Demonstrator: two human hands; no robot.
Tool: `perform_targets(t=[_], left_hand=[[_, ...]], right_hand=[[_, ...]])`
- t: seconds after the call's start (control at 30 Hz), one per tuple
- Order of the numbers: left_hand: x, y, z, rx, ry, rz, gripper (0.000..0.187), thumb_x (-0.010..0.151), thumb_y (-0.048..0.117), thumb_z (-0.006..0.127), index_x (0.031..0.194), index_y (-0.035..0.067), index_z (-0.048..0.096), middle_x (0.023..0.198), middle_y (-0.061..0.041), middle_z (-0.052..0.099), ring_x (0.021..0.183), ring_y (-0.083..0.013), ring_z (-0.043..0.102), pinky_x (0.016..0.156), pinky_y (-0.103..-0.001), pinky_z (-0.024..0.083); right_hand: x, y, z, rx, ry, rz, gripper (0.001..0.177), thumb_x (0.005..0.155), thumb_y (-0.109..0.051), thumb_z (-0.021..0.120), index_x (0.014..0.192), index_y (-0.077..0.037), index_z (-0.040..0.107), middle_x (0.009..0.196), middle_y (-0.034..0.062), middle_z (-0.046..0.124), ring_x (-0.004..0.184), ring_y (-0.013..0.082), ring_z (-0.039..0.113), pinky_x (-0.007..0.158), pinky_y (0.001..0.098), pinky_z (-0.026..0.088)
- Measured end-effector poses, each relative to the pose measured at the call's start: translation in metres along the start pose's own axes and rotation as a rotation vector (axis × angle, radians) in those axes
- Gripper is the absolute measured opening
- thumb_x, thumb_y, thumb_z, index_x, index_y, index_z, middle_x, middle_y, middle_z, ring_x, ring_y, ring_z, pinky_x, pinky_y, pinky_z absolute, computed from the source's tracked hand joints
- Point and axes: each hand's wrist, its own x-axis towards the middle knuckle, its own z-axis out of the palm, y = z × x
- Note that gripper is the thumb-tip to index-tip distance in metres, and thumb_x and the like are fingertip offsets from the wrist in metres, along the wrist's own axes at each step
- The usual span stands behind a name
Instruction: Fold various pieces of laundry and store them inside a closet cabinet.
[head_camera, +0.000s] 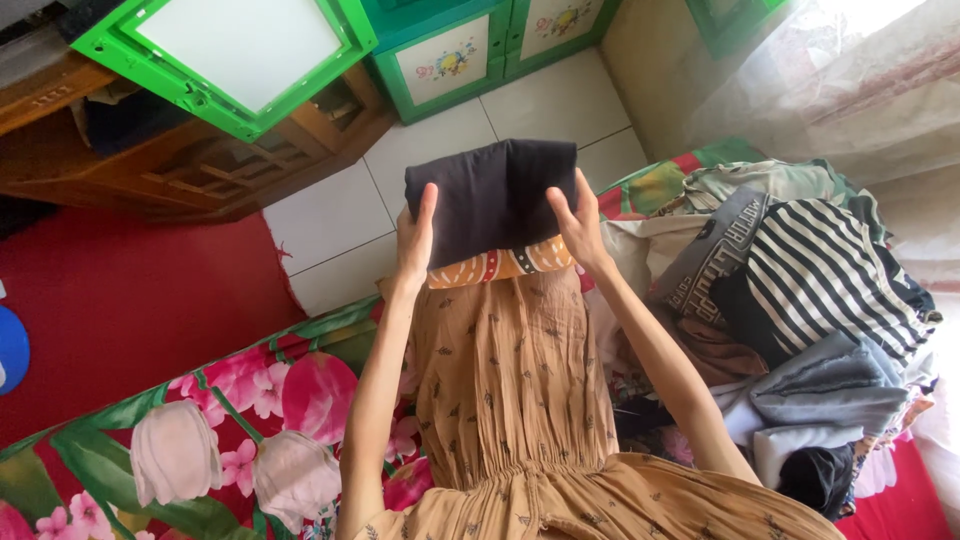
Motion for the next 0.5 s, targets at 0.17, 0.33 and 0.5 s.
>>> perform_targets(t=[0.17,0.33,0.5], left_hand=[[-0.005,0.025,0.0,-0.103,0.081,0.082,0.039,0.099,0.043,0.07,0.102,0.003,0.07,0.088,0.004,0.06,0.082,-0.0106,0.052,0.078,-0.03,0.045],[-0.013,0.04,0.011,-0.078,0.148,0.308,0.038,0.099,0.042,0.07,0.099,0.004,0.063,0.092,0.002,0.063,0.089,-0.0101,0.056,0.086,-0.028,0.047],[0.023,-0.048,0.01,0.164,0.372,0.286,0.048,0.101,0.047,0.069,0.096,0.0,0.064,0.088,-0.005,0.065,0.087,-0.0152,0.059,0.085,-0.032,0.05]], right_hand=[[0.004,-0.018,0.001,-0.037,0.085,0.015,0.033,0.11,-0.019,0.058,0.135,0.002,0.055,0.12,0.0046,0.065,0.113,0.0111,0.058,0.102,0.0271,0.047],[0.007,-0.018,0.002,-0.106,0.141,0.0,0.028,0.112,-0.021,0.058,0.127,0.003,0.058,0.108,0.0045,0.066,0.103,0.0115,0.057,0.094,0.0281,0.049],[0.011,0.039,0.001,-0.306,0.214,0.099,0.035,0.11,-0.03,0.06,0.113,0.005,0.063,0.091,0.0104,0.065,0.085,0.013,0.057,0.08,0.0325,0.05]])
